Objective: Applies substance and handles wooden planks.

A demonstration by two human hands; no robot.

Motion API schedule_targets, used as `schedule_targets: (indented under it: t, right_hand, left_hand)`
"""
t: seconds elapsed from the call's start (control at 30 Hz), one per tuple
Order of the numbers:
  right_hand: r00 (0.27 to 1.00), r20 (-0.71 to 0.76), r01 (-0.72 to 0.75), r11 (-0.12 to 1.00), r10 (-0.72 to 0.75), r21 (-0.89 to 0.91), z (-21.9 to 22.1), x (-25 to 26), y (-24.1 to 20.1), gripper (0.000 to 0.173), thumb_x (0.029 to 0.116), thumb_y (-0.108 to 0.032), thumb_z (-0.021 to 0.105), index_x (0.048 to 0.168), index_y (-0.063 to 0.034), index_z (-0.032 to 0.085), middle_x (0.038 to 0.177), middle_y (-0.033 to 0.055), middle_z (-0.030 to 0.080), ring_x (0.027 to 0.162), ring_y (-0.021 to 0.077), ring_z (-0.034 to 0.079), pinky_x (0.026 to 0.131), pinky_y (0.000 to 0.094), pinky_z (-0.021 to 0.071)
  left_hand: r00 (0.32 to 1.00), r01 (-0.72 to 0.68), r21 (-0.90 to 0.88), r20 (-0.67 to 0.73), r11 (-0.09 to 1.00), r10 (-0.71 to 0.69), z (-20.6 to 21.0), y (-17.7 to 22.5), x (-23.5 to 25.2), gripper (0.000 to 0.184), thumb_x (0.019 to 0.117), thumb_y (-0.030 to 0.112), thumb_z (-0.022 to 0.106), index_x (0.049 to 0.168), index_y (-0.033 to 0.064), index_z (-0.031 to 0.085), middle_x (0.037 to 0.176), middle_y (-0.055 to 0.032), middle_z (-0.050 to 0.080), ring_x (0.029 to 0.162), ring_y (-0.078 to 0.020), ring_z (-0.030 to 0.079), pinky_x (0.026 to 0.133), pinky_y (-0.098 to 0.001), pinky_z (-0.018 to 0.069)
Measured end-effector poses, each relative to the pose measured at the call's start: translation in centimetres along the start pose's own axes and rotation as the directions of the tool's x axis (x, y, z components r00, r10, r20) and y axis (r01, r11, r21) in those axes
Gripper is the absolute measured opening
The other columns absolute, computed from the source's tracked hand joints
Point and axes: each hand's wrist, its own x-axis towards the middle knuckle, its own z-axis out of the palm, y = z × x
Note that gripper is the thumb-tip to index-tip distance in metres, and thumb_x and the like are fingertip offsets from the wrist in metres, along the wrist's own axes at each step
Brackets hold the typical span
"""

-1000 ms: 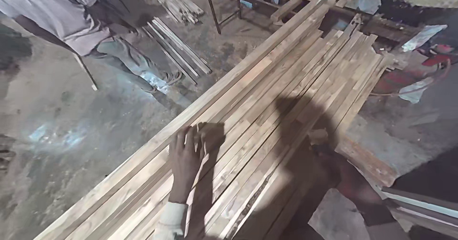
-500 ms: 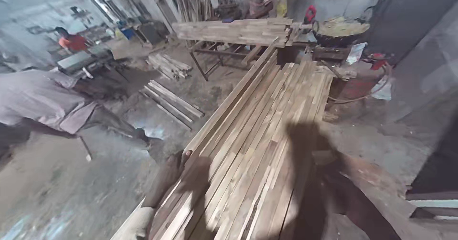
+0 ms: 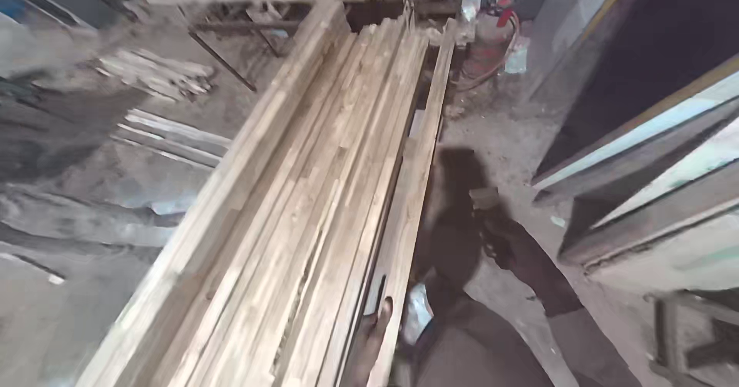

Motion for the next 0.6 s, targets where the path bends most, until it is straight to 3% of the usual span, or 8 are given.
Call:
schedule_targets:
  t: [0.07, 0.13, 0.23, 0.3, 0.37, 0.43, 0.5, 0.6]
  right_hand:
    - [0.999, 0.017, -0.032, 0.997, 0.033, -0.063, -2.5, -2.1, 0.7, 0.025, 0.1030, -0.024, 0.053, 0.123, -0.0106, 0.062, 0.077, 0.0019, 0.063, 0.053, 0.0076, 0.055, 0.046, 0.0223, 0.0479]
    - [0.998, 0.012, -0.061, 0.987, 0.064, -0.152, -4.3, -3.7, 1.2, 0.025, 0.1026, -0.023, 0.056, 0.121, -0.0087, 0.063, 0.077, 0.0040, 0.064, 0.056, 0.0108, 0.058, 0.048, 0.0254, 0.0504]
    - [0.994, 0.033, -0.093, 0.967, 0.103, -0.239, -6.2, -5.3, 0.9, 0.024, 0.1030, -0.024, 0.055, 0.116, -0.0060, 0.063, 0.081, 0.0065, 0.066, 0.059, 0.0137, 0.061, 0.050, 0.0275, 0.0520]
    - [0.990, 0.067, -0.100, 0.964, 0.120, -0.247, -7.1, -5.8, 0.4, 0.029, 0.1054, -0.028, 0.051, 0.117, -0.0048, 0.064, 0.083, 0.0077, 0.068, 0.059, 0.0137, 0.062, 0.050, 0.0270, 0.0523]
    - [0.992, 0.085, -0.070, 0.970, 0.093, -0.234, -7.5, -5.0, -0.1, 0.032, 0.1074, -0.030, 0.048, 0.113, -0.0040, 0.066, 0.081, 0.0083, 0.068, 0.057, 0.0144, 0.061, 0.049, 0.0282, 0.0527]
    - [0.994, 0.080, -0.056, 0.966, 0.078, -0.252, -7.8, -3.5, -0.8, 0.034, 0.1078, -0.031, 0.046, 0.107, -0.0047, 0.067, 0.078, 0.0080, 0.068, 0.057, 0.0151, 0.062, 0.050, 0.0294, 0.0543]
    - [0.993, 0.097, -0.034, 0.957, 0.065, -0.287, -7.8, -1.3, -1.7, 0.030, 0.1080, -0.026, 0.048, 0.112, -0.0023, 0.065, 0.084, 0.0095, 0.069, 0.063, 0.0164, 0.064, 0.057, 0.0310, 0.0563]
    - [0.966, 0.244, 0.008, 0.932, 0.086, -0.361, -8.0, 2.9, -4.1, 0.028, 0.1072, -0.018, 0.048, 0.117, 0.0015, 0.066, 0.109, 0.0140, 0.075, 0.079, 0.0193, 0.072, 0.068, 0.0323, 0.0608]
  left_hand:
    - [0.991, 0.123, -0.058, 0.069, 0.991, -0.119, 2.7, -3.8, 1.9, 0.063, 0.1024, 0.061, 0.047, 0.121, 0.0052, 0.068, 0.103, -0.0118, 0.073, 0.092, -0.0223, 0.071, 0.085, -0.0459, 0.0598]
    - [0.955, 0.247, -0.172, 0.208, 0.954, -0.209, 3.7, -6.1, 4.0, 0.063, 0.1033, 0.064, 0.041, 0.138, 0.0134, 0.057, 0.098, -0.0119, 0.072, 0.077, -0.0229, 0.070, 0.068, -0.0424, 0.0617]
    - [0.942, 0.263, -0.164, 0.256, 0.951, -0.216, 3.5, -5.7, 6.3, 0.069, 0.1057, 0.066, 0.026, 0.128, 0.0086, 0.057, 0.085, -0.0141, 0.070, 0.064, -0.0259, 0.069, 0.058, -0.0423, 0.0615]
    - [0.976, 0.212, 0.117, 0.033, 0.970, -0.217, 3.9, -4.3, 6.6, 0.076, 0.1032, 0.070, 0.030, 0.138, 0.0084, 0.059, 0.106, -0.0166, 0.072, 0.084, -0.0280, 0.073, 0.074, -0.0501, 0.0625]
    - [0.964, 0.266, 0.260, -0.094, 0.928, -0.250, 4.4, -3.3, 7.0, 0.087, 0.1005, 0.075, 0.024, 0.129, 0.0040, 0.065, 0.112, -0.0216, 0.070, 0.093, -0.0333, 0.071, 0.082, -0.0583, 0.0585]
    - [0.942, 0.330, 0.165, -0.001, 0.929, -0.334, 4.6, -2.6, 7.1, 0.083, 0.1034, 0.071, 0.016, 0.126, 0.0056, 0.063, 0.097, -0.0182, 0.068, 0.075, -0.0287, 0.069, 0.065, -0.0495, 0.0594]
    - [0.894, 0.412, -0.091, 0.232, 0.907, -0.383, 3.8, -3.2, 8.2, 0.076, 0.1035, 0.070, 0.013, 0.100, 0.0125, 0.062, 0.071, -0.0068, 0.061, 0.051, -0.0180, 0.058, 0.044, -0.0338, 0.0512]
    - [0.938, 0.315, -0.023, 0.162, 0.949, -0.307, 4.5, -0.6, 9.1, 0.066, 0.1091, 0.057, 0.009, 0.119, 0.0155, 0.060, 0.083, -0.0039, 0.067, 0.066, -0.0159, 0.066, 0.058, -0.0348, 0.0576]
